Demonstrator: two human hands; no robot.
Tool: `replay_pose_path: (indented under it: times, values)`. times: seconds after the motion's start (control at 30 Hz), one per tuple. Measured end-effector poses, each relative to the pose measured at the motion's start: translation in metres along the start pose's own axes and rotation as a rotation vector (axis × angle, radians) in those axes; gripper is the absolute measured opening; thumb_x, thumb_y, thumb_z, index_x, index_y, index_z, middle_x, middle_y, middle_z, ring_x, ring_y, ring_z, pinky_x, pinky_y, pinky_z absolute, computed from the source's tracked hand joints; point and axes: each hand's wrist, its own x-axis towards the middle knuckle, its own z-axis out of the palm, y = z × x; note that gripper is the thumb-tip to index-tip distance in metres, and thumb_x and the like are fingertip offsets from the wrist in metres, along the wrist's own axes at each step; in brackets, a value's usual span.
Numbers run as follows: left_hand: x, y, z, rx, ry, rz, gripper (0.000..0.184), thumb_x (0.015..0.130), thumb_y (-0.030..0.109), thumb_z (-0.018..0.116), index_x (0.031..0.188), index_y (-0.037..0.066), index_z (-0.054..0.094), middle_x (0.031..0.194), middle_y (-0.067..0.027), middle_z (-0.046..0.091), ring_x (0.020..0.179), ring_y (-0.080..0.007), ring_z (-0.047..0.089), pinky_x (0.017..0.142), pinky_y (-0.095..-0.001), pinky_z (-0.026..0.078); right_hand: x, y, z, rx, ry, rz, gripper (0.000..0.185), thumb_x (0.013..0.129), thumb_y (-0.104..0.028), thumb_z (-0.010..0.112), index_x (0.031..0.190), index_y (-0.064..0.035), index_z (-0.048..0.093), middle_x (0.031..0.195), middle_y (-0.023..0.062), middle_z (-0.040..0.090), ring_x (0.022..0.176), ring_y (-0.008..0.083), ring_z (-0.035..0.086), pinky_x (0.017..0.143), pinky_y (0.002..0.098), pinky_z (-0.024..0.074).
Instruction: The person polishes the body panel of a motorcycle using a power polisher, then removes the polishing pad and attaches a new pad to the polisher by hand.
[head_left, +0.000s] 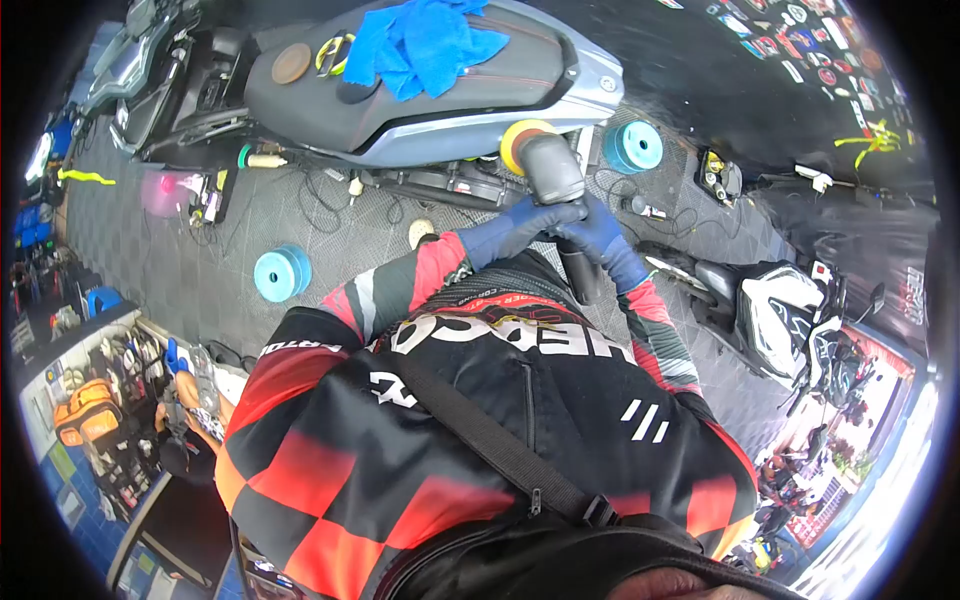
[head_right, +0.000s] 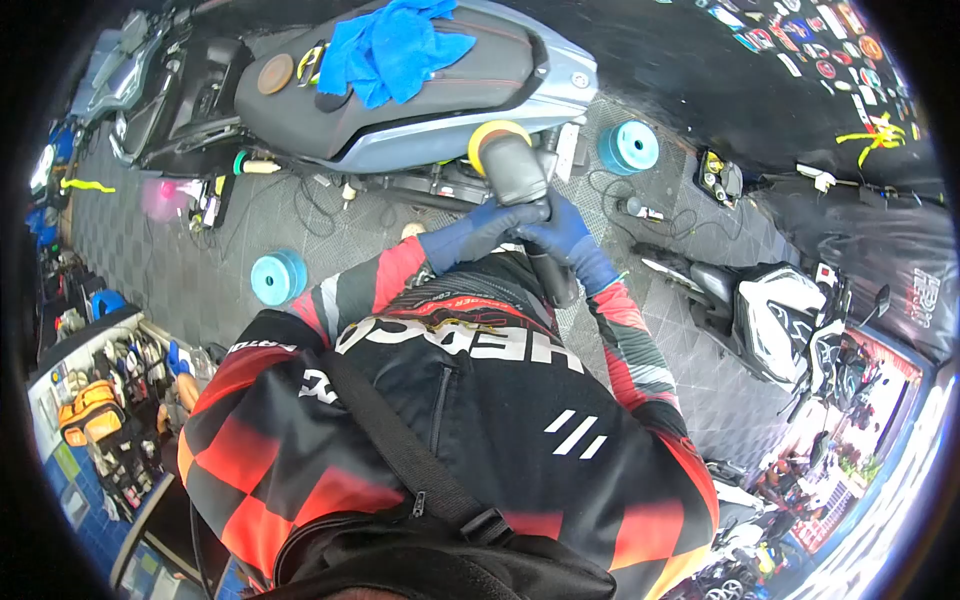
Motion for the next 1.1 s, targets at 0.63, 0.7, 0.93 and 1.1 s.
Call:
replay_pose_path:
  times: [0.63,0.7,0.93,1.1]
  values:
    - [-0.116,-0.051,-0.173,-0.522,0.068,0.285,0.054,0.090,0.042,0.058,0.132,0.011,0.045,0.127,-0.0064,0.055,0.117,-0.0209,0.052,0.105,-0.0436,0.036,0.107,-0.102,0.174,-0.848,-0.424,-0.107,0.079,0.061,-0.053,0.073,0.116,0.0018,0.054,0.108,0.0237,0.063,0.110,0.0417,0.057,0.105,0.0420,0.0304]
    - [-0.111,-0.044,-0.158,-0.409,0.053,0.237,0.056,0.090,0.045,0.057,0.132,0.010,0.045,0.127,-0.0062,0.054,0.117,-0.0206,0.052,0.105,-0.0428,0.036,0.100,-0.102,0.160,-0.879,-0.411,-0.099,0.078,0.062,-0.053,0.072,0.116,0.0011,0.054,0.111,0.0240,0.062,0.107,0.0396,0.059,0.101,0.0447,0.0373]
    - [-0.042,-0.020,-0.066,-0.235,0.008,0.054,0.047,0.090,0.032,0.062,0.128,0.009,0.048,0.119,-0.0058,0.057,0.110,-0.0162,0.055,0.097,-0.0352,0.044,0.044,-0.070,0.058,-0.566,-0.207,0.085,0.083,0.060,-0.044,0.078,0.123,0.0016,0.048,0.111,0.0247,0.062,0.104,0.0376,0.061,0.090,0.0431,0.0482]
    - [0.023,-0.022,-0.011,-0.149,-0.075,-0.031,0.042,0.088,0.030,0.064,0.122,0.010,0.052,0.109,-0.0028,0.061,0.098,-0.0138,0.060,0.088,-0.0329,0.048,0.003,-0.028,-0.013,-0.291,0.010,0.107,0.076,0.062,-0.038,0.081,0.122,-0.0013,0.051,0.108,0.0221,0.063,0.101,0.0340,0.063,0.088,0.0383,0.0492]
